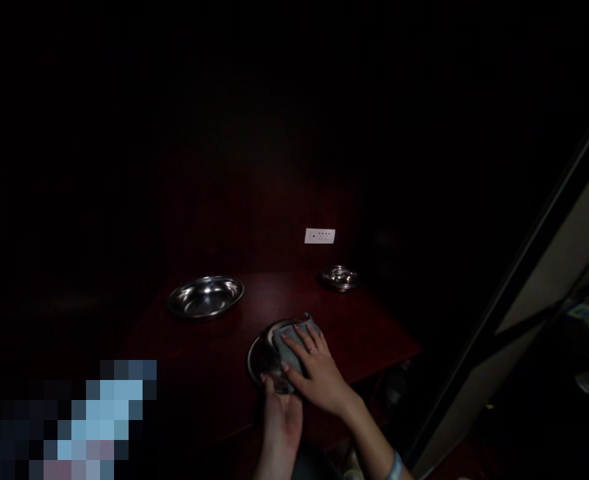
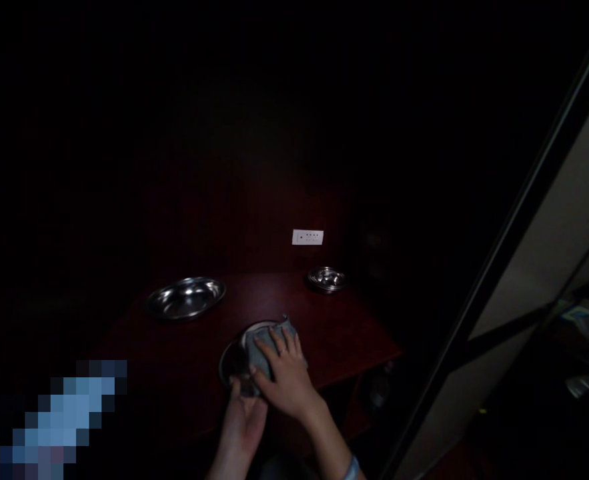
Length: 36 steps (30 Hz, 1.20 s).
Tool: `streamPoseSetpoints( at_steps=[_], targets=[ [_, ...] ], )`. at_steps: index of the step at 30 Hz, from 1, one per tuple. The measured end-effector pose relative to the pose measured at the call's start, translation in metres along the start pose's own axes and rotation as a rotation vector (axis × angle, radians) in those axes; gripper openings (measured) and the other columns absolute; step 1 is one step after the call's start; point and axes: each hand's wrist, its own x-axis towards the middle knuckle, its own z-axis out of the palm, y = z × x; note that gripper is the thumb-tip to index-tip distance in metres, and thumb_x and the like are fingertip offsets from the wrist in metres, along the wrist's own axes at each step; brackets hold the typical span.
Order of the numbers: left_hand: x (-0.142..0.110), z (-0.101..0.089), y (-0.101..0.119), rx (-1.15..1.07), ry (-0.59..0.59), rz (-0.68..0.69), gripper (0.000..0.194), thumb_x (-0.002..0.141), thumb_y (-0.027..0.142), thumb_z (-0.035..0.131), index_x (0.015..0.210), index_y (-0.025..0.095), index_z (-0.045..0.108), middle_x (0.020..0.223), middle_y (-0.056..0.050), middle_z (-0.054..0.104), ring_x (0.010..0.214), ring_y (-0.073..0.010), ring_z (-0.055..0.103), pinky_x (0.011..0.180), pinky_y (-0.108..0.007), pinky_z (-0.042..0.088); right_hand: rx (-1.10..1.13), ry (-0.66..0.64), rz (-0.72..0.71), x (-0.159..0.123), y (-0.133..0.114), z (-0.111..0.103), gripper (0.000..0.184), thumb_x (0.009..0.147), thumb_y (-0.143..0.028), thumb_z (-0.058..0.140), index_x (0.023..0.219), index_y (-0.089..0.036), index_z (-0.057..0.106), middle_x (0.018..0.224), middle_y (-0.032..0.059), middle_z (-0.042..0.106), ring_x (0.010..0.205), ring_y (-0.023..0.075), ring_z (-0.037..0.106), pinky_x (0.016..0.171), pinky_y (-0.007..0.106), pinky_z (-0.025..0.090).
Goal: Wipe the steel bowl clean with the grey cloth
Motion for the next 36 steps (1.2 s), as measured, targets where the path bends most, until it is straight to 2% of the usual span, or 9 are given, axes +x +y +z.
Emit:
streamPoseSetpoints(
  at_steps=[4, 8, 11, 16, 21, 25, 31, 36],
  targets=[
    [0.000, -0.004, -0.002, 0.025, 0.030, 0.055, 0.036, 0.100, 0.025, 0.038, 0.108, 0.021, 0.073, 0.125, -0.018, 0.070, 0.134, -0.0282, 0.054, 0.108, -0.054, 0.046, -0.030, -0.054, -0.074, -0.004, -0.013, -0.004, 0.054, 0.101, -0.047, 0.047, 0.153, -0.040, 0.037, 0.162, 0.0006, 0.035, 0.150, 0.0287, 0.026, 0.123, 0.061, 0.016],
    [0.002, -0.010, -0.006, -0.050, -0.036, 0.115, 0.039, 0.099, 0.023, 0.036, 0.111, 0.026, 0.073, 0.126, -0.017, 0.070, 0.134, -0.0316, 0.054, 0.101, -0.059, 0.051, -0.008, -0.092, -0.054, 0.003, -0.019, -0.005, 0.051, 0.102, -0.050, 0.044, 0.152, -0.043, 0.038, 0.161, -0.0013, 0.037, 0.150, 0.0275, 0.028, 0.123, 0.060, 0.015],
    [0.000, -0.012, -0.008, -0.139, -0.100, 0.059, 0.038, 0.099, 0.024, 0.037, 0.112, 0.025, 0.073, 0.133, -0.016, 0.066, 0.137, -0.0322, 0.050, 0.099, -0.059, 0.052, -0.004, -0.105, -0.023, 0.006, -0.023, -0.006, 0.051, 0.101, -0.053, 0.043, 0.151, -0.044, 0.039, 0.161, -0.0031, 0.038, 0.150, 0.0265, 0.028, 0.124, 0.056, 0.014],
    [-0.006, -0.007, -0.006, -0.168, -0.093, -0.021, 0.041, 0.100, 0.027, 0.034, 0.113, 0.026, 0.073, 0.143, -0.014, 0.060, 0.140, -0.0304, 0.045, 0.096, -0.054, 0.055, -0.034, -0.127, 0.028, 0.011, -0.027, -0.008, 0.052, 0.101, -0.055, 0.044, 0.151, -0.043, 0.040, 0.161, -0.0017, 0.038, 0.149, 0.0272, 0.029, 0.124, 0.055, 0.013],
    [-0.002, -0.003, -0.006, -0.115, -0.046, 0.021, 0.040, 0.101, 0.027, 0.035, 0.109, 0.023, 0.074, 0.139, -0.012, 0.063, 0.141, -0.0271, 0.046, 0.098, -0.048, 0.055, -0.029, -0.160, 0.094, 0.027, -0.024, -0.005, 0.055, 0.099, -0.061, 0.041, 0.150, -0.041, 0.043, 0.161, -0.0012, 0.036, 0.150, 0.0283, 0.028, 0.123, 0.055, 0.014],
    [0.002, -0.003, -0.005, -0.056, -0.024, 0.039, 0.040, 0.101, 0.029, 0.036, 0.105, 0.019, 0.075, 0.131, -0.014, 0.068, 0.140, -0.0276, 0.049, 0.105, -0.051, 0.050, -0.038, -0.170, 0.151, 0.046, -0.021, -0.002, 0.053, 0.101, -0.062, 0.034, 0.148, -0.040, 0.047, 0.161, -0.0010, 0.037, 0.150, 0.0276, 0.028, 0.123, 0.055, 0.017],
    [0.008, -0.007, -0.006, -0.042, -0.064, 0.030, 0.042, 0.100, 0.033, 0.038, 0.110, 0.013, 0.073, 0.129, -0.023, 0.067, 0.136, -0.0312, 0.053, 0.107, -0.054, 0.047, -0.049, -0.166, 0.239, 0.068, -0.014, 0.000, 0.052, 0.101, -0.060, 0.033, 0.147, -0.041, 0.047, 0.161, -0.0017, 0.038, 0.151, 0.0276, 0.027, 0.122, 0.056, 0.018],
    [0.014, -0.012, -0.010, -0.057, -0.126, 0.045, 0.041, 0.100, 0.034, 0.039, 0.113, 0.015, 0.073, 0.132, -0.021, 0.065, 0.135, -0.0315, 0.053, 0.108, -0.054, 0.046, 0.039, -0.163, 0.228, 0.067, 0.003, -0.002, 0.052, 0.102, -0.057, 0.036, 0.149, -0.037, 0.046, 0.159, -0.0009, 0.042, 0.149, 0.0237, 0.032, 0.124, 0.048, 0.022]
  ],
)
